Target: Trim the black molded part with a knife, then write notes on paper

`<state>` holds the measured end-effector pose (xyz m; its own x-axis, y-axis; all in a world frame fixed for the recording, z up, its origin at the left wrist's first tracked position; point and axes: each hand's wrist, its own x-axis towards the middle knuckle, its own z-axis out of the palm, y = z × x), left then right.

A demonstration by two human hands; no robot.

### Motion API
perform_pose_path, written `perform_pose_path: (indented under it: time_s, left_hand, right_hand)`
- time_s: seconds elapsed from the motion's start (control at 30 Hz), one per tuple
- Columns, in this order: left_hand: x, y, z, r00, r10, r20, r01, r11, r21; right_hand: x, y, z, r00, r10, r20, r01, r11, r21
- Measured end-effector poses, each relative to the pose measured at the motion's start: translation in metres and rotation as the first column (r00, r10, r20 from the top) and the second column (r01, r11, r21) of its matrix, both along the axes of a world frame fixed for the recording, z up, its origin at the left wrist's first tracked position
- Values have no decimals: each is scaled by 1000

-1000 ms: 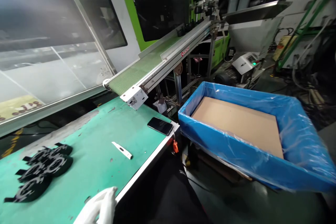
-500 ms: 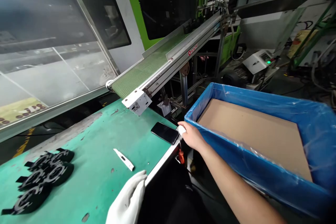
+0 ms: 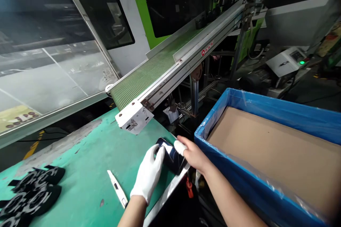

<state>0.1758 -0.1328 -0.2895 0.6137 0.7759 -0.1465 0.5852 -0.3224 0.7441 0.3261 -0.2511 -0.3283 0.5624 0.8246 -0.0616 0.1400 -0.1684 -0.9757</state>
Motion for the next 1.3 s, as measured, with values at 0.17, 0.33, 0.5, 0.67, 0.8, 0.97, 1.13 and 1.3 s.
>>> perform_pose_path:
  time_s: [0.17, 0.33, 0.5, 0.67, 0.8, 0.97, 1.13, 1.3]
  left_hand:
    - [-6, 34, 28, 999, 7, 41, -3, 996, -93]
    - [-10, 60, 39, 1000, 1, 10, 1, 991, -136]
    - [-26, 55, 29, 995, -6, 103, 50, 902, -428]
    - [-45, 47, 30, 973, 131, 189, -18, 865, -502]
    - [-50, 47, 31, 968, 152, 198, -36, 871, -489]
    - [-53, 48, 31, 952, 189, 242, -44, 863, -503]
    - [-56, 47, 32, 959, 173, 225, -58, 896, -441]
    - [-57, 43, 35, 959, 169, 229, -66, 914, -400]
  right_hand:
    - [-32, 8, 28, 945, 295, 144, -321, 921, 222]
    - [-46, 25, 32, 779, 480, 402, -581, 794, 178]
    - [1, 38, 16, 814, 364, 453, -421, 907, 27]
    - [28, 62, -12, 725, 376, 577, -377, 918, -123]
    - [22, 68, -25, 651, 425, 630, -397, 897, -195]
    - [18, 64, -24, 666, 339, 664, -346, 929, -128]
    - [18, 50, -23, 799, 177, 575, -228, 974, 17]
    - [34, 29, -23, 958, -13, 287, -24, 992, 126]
